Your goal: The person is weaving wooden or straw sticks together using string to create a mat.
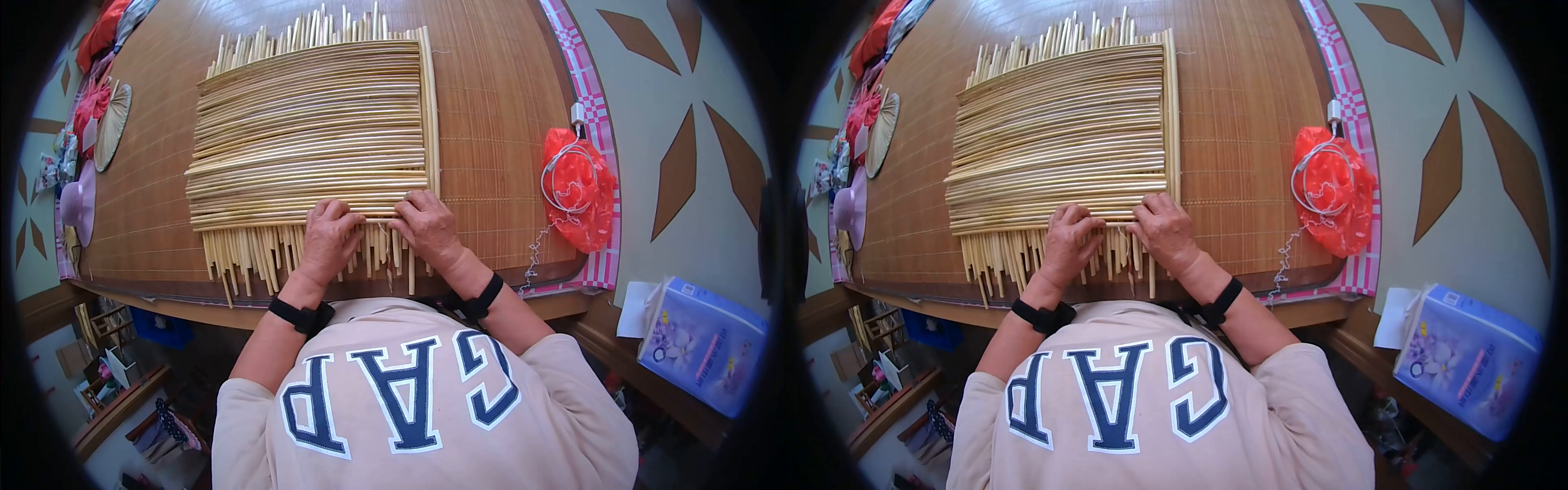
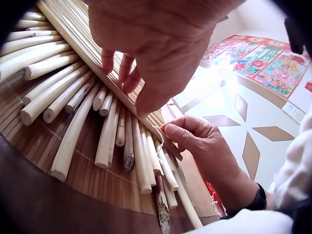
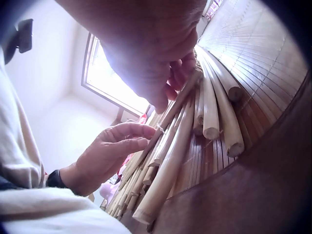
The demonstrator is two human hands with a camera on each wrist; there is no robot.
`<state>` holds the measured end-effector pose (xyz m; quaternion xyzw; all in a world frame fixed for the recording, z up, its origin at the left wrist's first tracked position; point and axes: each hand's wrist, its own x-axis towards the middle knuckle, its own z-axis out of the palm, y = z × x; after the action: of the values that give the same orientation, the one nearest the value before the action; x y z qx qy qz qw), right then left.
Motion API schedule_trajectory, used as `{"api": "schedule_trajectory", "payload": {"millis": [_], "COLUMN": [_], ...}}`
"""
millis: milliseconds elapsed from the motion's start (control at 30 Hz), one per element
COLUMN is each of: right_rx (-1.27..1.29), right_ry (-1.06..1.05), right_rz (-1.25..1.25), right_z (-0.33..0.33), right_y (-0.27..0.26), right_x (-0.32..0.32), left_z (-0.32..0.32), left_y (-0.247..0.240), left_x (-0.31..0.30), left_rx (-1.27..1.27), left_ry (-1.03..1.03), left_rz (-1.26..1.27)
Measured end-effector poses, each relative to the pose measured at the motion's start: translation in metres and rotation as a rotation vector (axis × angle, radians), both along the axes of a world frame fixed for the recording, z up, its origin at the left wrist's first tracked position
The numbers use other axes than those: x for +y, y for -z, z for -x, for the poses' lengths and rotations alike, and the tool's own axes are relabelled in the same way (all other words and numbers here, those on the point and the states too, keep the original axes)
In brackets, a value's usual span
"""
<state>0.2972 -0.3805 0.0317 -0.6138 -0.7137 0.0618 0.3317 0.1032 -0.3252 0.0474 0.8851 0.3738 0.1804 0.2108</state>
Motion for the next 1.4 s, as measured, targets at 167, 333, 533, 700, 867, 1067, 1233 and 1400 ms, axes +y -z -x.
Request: {"api": "schedule_trajectory", "payload": {"millis": [167, 333, 533, 700, 867, 1067, 1233, 1400], "right_rx": [-0.087, -0.065, -0.028, -0.036, -0.209, -0.454, -0.489, -0.33], "right_ry": [-0.036, -0.016, 0.005, 0.042, 0.062, -0.008, -0.001, 0.104], "right_rz": [0.066, 0.053, 0.031, 0.033, 0.099, 0.302, 0.317, 0.182], "right_z": [-0.002, 0.0, -0.002, 0.01, 0.028, 0.027, 0.025, 0.039], "right_y": [0.004, 0.005, -0.006, -0.015, -0.001, 0.028, 0.023, 0.012], "right_x": [0.0, -0.002, -0.014, -0.018, -0.011, -0.008, -0.004, 0.012], "left_z": [-0.005, -0.004, 0.036, 0.125, 0.203, 0.213, 0.216, 0.2], "left_y": [0.004, 0.006, -0.003, 0.002, 0.025, 0.021, 0.014, -0.002], "left_x": [0.002, 0.003, 0.014, 0.026, 0.021, 0.004, 0.008, 0.03], "left_rx": [-0.032, -0.026, -0.195, 0.097, 0.371, 0.417, 0.398, 0.04], "left_ry": [-0.058, -0.021, -0.081, -0.252, -0.368, -0.372, -0.358, -0.285], "left_rz": [-0.009, -0.009, 0.043, -0.063, -0.081, -0.003, 0.038, -0.127]}}
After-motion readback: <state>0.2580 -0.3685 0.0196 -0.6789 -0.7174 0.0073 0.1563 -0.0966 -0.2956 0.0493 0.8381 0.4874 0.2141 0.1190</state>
